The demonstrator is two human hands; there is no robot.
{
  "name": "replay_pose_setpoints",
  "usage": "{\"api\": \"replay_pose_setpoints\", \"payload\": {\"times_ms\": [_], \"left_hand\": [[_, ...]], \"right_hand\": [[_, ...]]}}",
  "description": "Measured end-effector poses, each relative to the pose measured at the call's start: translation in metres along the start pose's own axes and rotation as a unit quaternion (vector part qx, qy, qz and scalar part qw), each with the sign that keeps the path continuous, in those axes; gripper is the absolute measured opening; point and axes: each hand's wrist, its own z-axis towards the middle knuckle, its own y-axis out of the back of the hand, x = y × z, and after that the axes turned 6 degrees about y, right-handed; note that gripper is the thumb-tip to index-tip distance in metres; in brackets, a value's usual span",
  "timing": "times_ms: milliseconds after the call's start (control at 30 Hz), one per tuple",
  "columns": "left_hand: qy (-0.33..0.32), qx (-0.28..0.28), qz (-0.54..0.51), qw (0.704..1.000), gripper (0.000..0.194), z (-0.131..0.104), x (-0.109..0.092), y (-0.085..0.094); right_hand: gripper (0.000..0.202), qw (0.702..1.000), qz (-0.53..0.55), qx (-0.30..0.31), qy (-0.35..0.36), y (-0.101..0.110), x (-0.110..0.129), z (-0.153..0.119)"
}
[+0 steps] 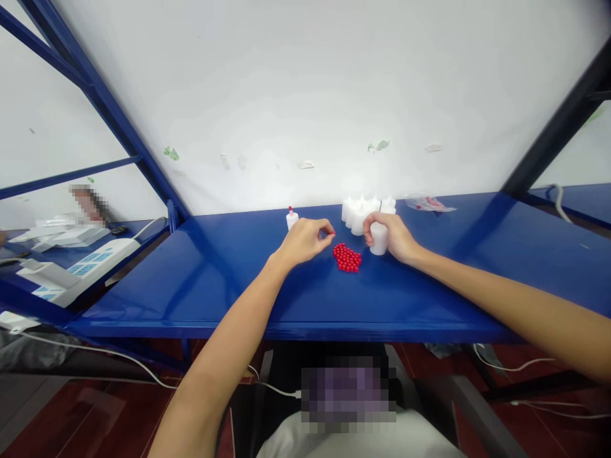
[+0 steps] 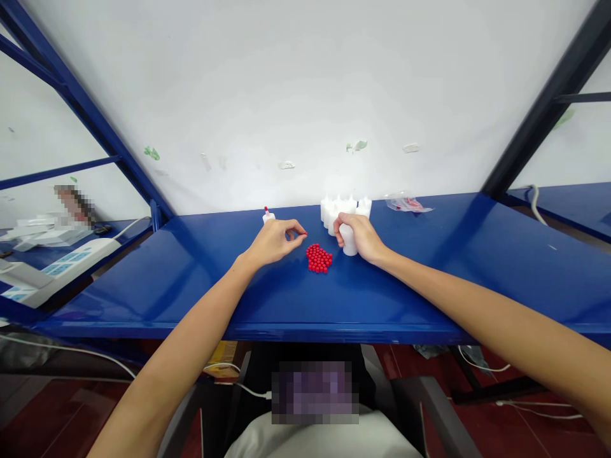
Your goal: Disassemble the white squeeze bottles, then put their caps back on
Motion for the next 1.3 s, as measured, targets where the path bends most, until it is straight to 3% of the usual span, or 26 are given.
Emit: {"api": "replay_pose_setpoints", "payload": {"times_ms": [233, 433, 633, 800, 967, 1133, 1233, 1300], "left_hand": [[-0.031, -0.059, -0.065, 0.996, 0.009, -0.001, -0.016, -0.004], [-0.065, -0.1, -0.112, 0.986, 0.011, -0.002, -0.034, -0.018], [-0.045, -0.125, -0.181, 0.975, 0.011, -0.001, -0.047, -0.027], [-0.04, -0.087, -0.219, 0.971, 0.014, -0.002, -0.048, -0.026], [-0.04, -0.029, -0.234, 0.971, 0.014, -0.002, -0.047, -0.027], [0.001, 0.043, -0.253, 0.966, 0.017, -0.004, -0.046, -0.032], [0.005, 0.048, -0.264, 0.963, 0.018, -0.004, -0.045, -0.037], [0.01, 0.022, -0.268, 0.963, 0.017, 0.0, -0.043, -0.039]], "right_hand": [[0.049, 0.991, -0.061, 0.115, 0.025, 0.006, 0.003, -0.009], [0.056, 0.989, -0.124, 0.059, 0.06, 0.001, 0.01, -0.012], [0.061, 0.971, -0.186, 0.096, 0.118, -0.003, 0.014, -0.011], [0.064, 0.966, -0.184, 0.156, 0.09, -0.004, 0.013, -0.013], [0.06, 0.962, -0.198, 0.167, 0.084, -0.005, 0.015, -0.015], [0.061, 0.949, -0.245, 0.169, 0.101, -0.004, 0.015, -0.013], [0.061, 0.953, -0.234, 0.165, 0.103, -0.005, 0.012, -0.012], [0.058, 0.963, -0.199, 0.159, 0.092, -0.005, 0.01, -0.012]]}}
